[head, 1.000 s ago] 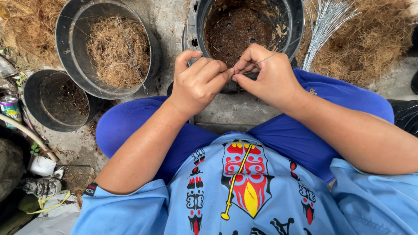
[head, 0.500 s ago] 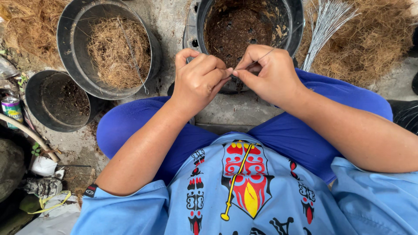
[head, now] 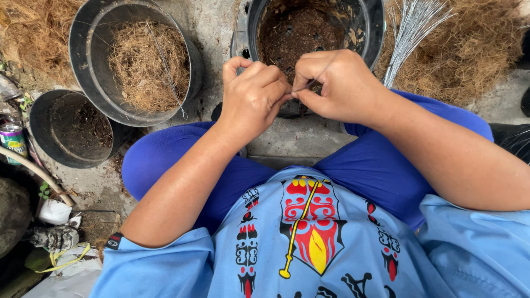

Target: The person threads a metal wire through holes in the rim of a black plastic pot and twists it to form a hanging loop. They then place the pot aside and pick up another pot to continue the process.

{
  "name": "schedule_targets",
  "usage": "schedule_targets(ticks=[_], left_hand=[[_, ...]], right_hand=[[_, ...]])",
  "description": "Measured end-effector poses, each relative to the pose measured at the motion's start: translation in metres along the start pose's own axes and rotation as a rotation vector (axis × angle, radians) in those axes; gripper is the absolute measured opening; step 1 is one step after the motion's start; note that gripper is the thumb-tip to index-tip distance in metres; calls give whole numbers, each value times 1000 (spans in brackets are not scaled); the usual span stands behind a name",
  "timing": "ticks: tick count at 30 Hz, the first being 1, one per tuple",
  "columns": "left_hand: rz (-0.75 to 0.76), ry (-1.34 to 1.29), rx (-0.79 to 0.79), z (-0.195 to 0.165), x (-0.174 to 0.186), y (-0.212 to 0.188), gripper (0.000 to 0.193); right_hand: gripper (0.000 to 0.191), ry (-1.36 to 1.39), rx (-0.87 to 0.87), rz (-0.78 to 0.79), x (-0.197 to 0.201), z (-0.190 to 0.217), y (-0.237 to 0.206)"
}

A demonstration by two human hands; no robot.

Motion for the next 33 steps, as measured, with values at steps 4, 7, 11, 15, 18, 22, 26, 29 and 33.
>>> schedule_targets(ticks=[4,7,11,15,18,22,26,29,33], left_hand=[[31,-12,18,5,-1,2,16],[53,-13,23,11,-2,4,18],[70,-6,16,16,-3,8,20],[78,-23,16,16,-2,8,20],[74,-6,26,14,0,5,20],[43,-27,43,10,3,2,20],[37,-37,63,10,2,1,22],[35,-55,75,10,1,0,22],[27,-65,75,11,1,0,24]], right_hand=[[11,10,71,-14,3,2,6],[11,8,19,13,1,0,7],[13,28,-20,12,2,-2,10],[12,133,-154,90,3,-6,11],[12,76,-159,121,9,-3,10],[11,-9,-59,85,14,9,8],[9,-38,18,43,18,16,10],[7,-40,53,42,19,19,11],[8,-39,52,55,18,21,9]])
Point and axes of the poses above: each hand's wrist, its own y-axis towards the middle knuckle, its own x-axis out of the back of the hand, z = x × y, the point moved 5 cm from there along y, towards the middle knuckle, and after that the axes turned 12 degrees about -y, right-handed, at the moved point
